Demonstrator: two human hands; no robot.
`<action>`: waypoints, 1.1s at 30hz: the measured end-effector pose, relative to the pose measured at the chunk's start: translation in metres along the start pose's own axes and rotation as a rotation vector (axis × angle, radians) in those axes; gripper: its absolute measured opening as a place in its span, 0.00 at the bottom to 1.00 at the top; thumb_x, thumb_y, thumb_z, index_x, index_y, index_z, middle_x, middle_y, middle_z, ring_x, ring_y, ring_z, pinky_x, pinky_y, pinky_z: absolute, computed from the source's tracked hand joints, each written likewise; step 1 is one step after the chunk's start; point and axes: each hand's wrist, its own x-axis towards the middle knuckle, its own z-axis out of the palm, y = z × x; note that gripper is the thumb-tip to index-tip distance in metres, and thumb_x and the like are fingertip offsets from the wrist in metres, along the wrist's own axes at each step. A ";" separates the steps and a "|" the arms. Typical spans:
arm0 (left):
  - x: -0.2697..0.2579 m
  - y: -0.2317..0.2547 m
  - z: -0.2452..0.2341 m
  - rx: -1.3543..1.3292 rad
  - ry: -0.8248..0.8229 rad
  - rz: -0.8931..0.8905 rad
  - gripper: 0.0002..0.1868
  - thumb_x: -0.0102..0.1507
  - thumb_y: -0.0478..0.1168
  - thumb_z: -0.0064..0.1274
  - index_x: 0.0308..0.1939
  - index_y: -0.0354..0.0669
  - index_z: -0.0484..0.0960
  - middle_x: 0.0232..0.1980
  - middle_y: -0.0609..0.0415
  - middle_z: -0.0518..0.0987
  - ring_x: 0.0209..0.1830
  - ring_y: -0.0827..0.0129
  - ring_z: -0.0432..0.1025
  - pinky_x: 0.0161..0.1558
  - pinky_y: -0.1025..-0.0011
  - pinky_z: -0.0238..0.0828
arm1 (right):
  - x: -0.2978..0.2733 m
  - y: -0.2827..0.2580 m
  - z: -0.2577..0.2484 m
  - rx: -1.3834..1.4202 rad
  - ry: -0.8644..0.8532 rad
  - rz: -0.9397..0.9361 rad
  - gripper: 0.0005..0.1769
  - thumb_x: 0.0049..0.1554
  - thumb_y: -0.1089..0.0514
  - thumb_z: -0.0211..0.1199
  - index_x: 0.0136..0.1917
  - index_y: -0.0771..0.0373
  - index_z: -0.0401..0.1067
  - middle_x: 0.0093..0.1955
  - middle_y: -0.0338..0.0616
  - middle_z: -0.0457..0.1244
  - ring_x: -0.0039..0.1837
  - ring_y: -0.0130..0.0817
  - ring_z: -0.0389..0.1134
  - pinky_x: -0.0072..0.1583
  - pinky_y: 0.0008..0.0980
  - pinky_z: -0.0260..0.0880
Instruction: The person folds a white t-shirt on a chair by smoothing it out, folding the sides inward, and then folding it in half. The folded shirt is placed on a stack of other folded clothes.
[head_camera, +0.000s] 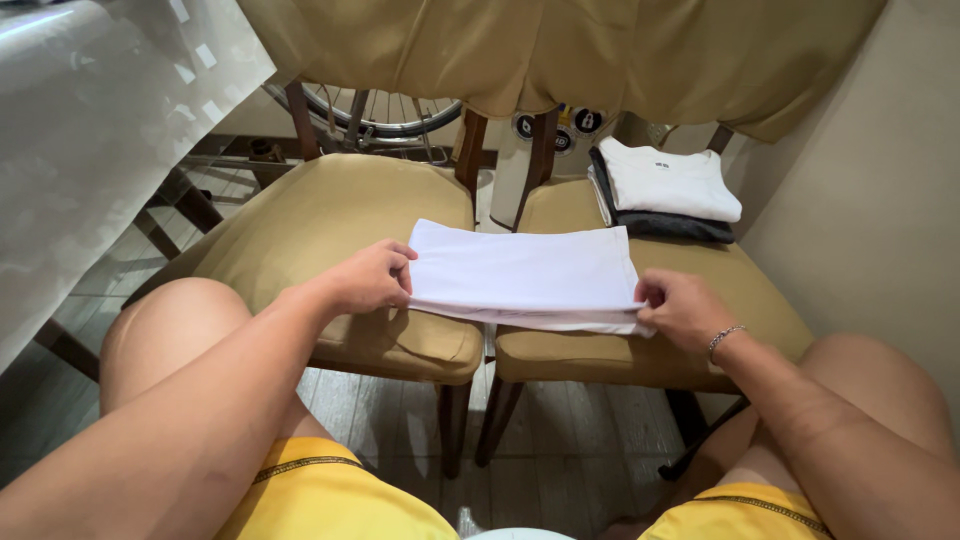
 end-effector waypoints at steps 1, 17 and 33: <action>0.001 -0.001 0.001 -0.003 0.012 0.021 0.05 0.49 0.34 0.64 0.25 0.37 0.83 0.70 0.52 0.70 0.59 0.61 0.72 0.58 0.69 0.70 | -0.001 0.001 -0.002 -0.029 -0.035 -0.033 0.11 0.44 0.62 0.69 0.43 0.63 0.76 0.37 0.46 0.68 0.41 0.37 0.69 0.46 0.36 0.70; 0.002 0.017 0.012 0.173 0.219 0.020 0.10 0.56 0.39 0.55 0.41 0.41 0.82 0.61 0.44 0.78 0.63 0.51 0.70 0.67 0.63 0.66 | -0.013 -0.035 0.008 -0.268 0.156 -0.184 0.16 0.52 0.46 0.62 0.48 0.58 0.77 0.52 0.52 0.65 0.61 0.46 0.64 0.65 0.42 0.65; 0.054 -0.014 0.066 0.146 0.517 0.000 0.23 0.68 0.50 0.48 0.62 0.41 0.78 0.65 0.41 0.76 0.69 0.48 0.66 0.71 0.58 0.60 | 0.017 -0.051 0.053 -0.070 0.078 -0.124 0.27 0.62 0.42 0.52 0.66 0.62 0.72 0.70 0.52 0.64 0.70 0.48 0.65 0.70 0.42 0.61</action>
